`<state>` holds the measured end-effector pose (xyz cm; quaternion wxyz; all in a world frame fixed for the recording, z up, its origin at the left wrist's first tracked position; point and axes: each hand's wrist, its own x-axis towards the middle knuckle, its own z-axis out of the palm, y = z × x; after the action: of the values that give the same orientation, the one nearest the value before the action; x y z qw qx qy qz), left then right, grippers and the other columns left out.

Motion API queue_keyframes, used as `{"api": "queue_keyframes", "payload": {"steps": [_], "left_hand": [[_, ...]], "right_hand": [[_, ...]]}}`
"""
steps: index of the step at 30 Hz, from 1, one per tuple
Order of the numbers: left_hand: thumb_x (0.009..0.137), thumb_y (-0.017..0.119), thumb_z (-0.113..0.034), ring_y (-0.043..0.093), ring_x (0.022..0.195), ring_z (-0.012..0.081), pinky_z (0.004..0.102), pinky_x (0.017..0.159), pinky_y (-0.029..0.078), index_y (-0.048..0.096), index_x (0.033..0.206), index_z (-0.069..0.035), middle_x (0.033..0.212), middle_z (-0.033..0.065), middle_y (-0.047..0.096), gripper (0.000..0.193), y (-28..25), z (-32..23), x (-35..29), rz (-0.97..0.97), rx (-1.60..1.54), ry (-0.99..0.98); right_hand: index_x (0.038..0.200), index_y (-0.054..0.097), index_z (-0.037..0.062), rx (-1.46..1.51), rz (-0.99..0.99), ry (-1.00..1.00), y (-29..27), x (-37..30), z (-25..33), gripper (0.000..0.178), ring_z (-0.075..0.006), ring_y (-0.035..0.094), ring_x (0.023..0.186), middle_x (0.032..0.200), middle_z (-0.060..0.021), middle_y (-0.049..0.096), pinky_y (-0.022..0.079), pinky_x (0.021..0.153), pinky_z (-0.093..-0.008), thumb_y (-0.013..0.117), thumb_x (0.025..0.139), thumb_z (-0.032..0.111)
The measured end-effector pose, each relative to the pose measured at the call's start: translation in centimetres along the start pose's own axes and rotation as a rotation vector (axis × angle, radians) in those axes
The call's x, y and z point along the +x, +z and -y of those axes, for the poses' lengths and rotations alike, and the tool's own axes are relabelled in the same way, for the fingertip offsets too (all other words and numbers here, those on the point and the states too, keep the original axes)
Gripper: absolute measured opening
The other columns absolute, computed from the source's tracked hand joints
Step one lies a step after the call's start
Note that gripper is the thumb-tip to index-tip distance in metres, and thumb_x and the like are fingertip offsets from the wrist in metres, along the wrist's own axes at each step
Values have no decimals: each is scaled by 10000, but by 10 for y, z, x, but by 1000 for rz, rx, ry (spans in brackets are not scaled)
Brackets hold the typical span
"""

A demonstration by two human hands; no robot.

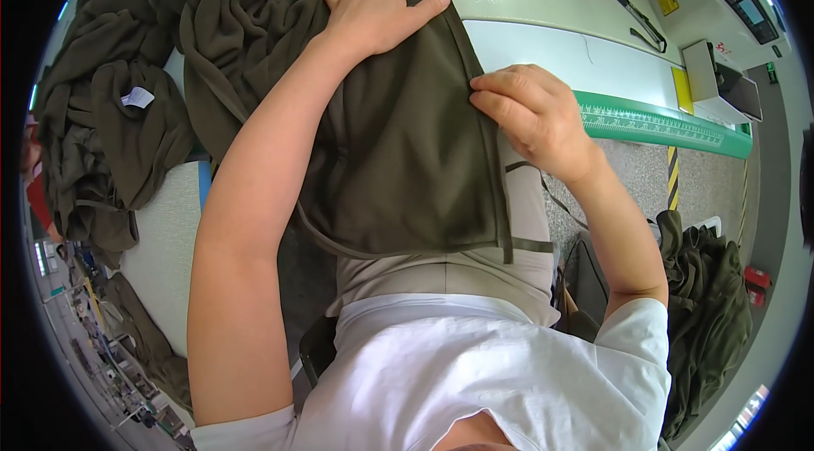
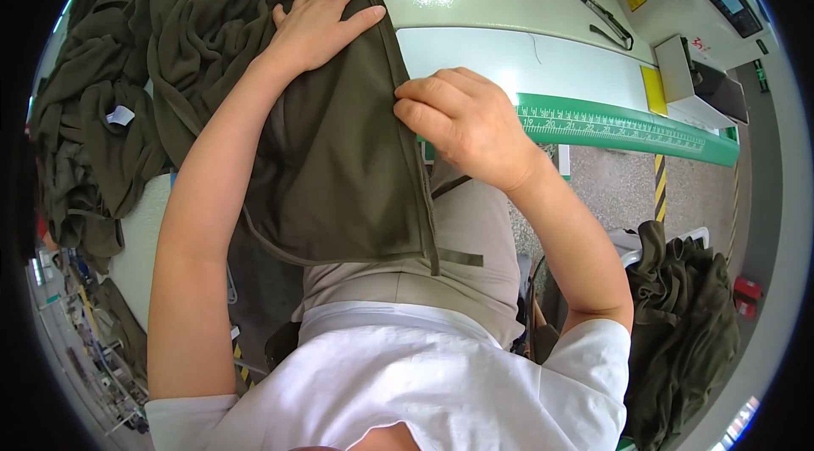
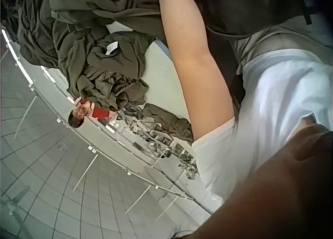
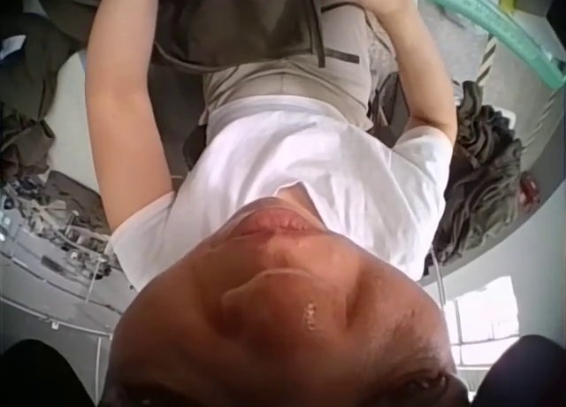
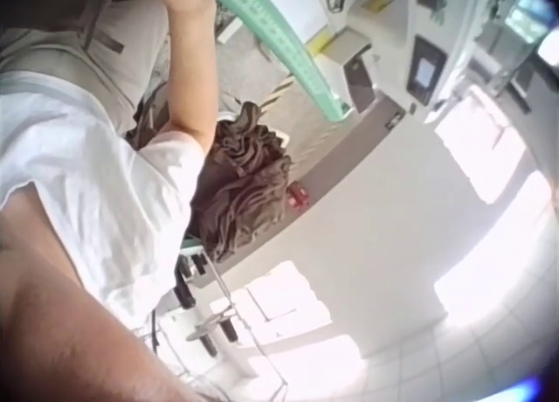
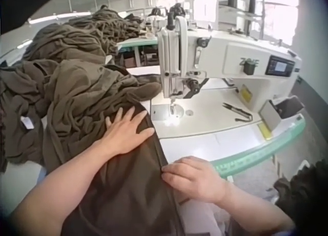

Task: Trimming loose threads from a green garment using thread snips.

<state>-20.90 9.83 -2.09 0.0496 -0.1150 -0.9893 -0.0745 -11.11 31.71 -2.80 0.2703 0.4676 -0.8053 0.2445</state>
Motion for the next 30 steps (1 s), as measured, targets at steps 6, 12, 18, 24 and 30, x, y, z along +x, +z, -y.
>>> {"api": "queue_keyframes", "payload": {"steps": [6, 12, 18, 24, 30], "left_hand": [[806, 406, -702, 164, 1383, 392, 633, 1048, 112, 329, 1421, -285, 1516, 103, 215, 747, 10, -7, 50, -16, 11, 5], [816, 430, -646, 194, 1372, 396, 641, 1030, 143, 363, 1397, -289, 1498, 85, 262, 684, 17, -15, 95, -9, 19, 72], [816, 470, -590, 222, 1360, 396, 650, 1008, 172, 404, 1365, -263, 1469, 59, 315, 642, 20, -16, 123, 18, -2, 148], [839, 497, -465, 312, 1319, 356, 645, 988, 214, 478, 1296, -207, 1422, 60, 375, 526, 36, -2, 154, -70, 39, 222], [848, 502, -394, 308, 1302, 400, 640, 997, 242, 453, 1297, -110, 1402, 147, 358, 534, 37, 9, 156, -191, -122, 472]], "right_hand": [[893, 621, 21, 6, 137, 101, -11, 13, -34, 322, -266, 599, 842, 931, -88, 634, 513, 712, -348, 618, 578, -50], [868, 625, 14, -25, 100, 139, -12, 23, -54, 296, -265, 611, 870, 917, -89, 639, 519, 729, -348, 628, 583, -68], [860, 628, 10, -44, 94, 198, -7, 28, -67, 262, -267, 617, 913, 909, -94, 639, 525, 752, -344, 644, 609, -63], [858, 630, 8, -79, 73, 224, -2, 35, -77, 239, -263, 617, 909, 908, -94, 639, 525, 756, -341, 651, 628, -49], [859, 631, 6, -113, 64, 245, 1, 38, -84, 223, -263, 616, 913, 916, -90, 640, 524, 759, -339, 644, 642, -44]]}}
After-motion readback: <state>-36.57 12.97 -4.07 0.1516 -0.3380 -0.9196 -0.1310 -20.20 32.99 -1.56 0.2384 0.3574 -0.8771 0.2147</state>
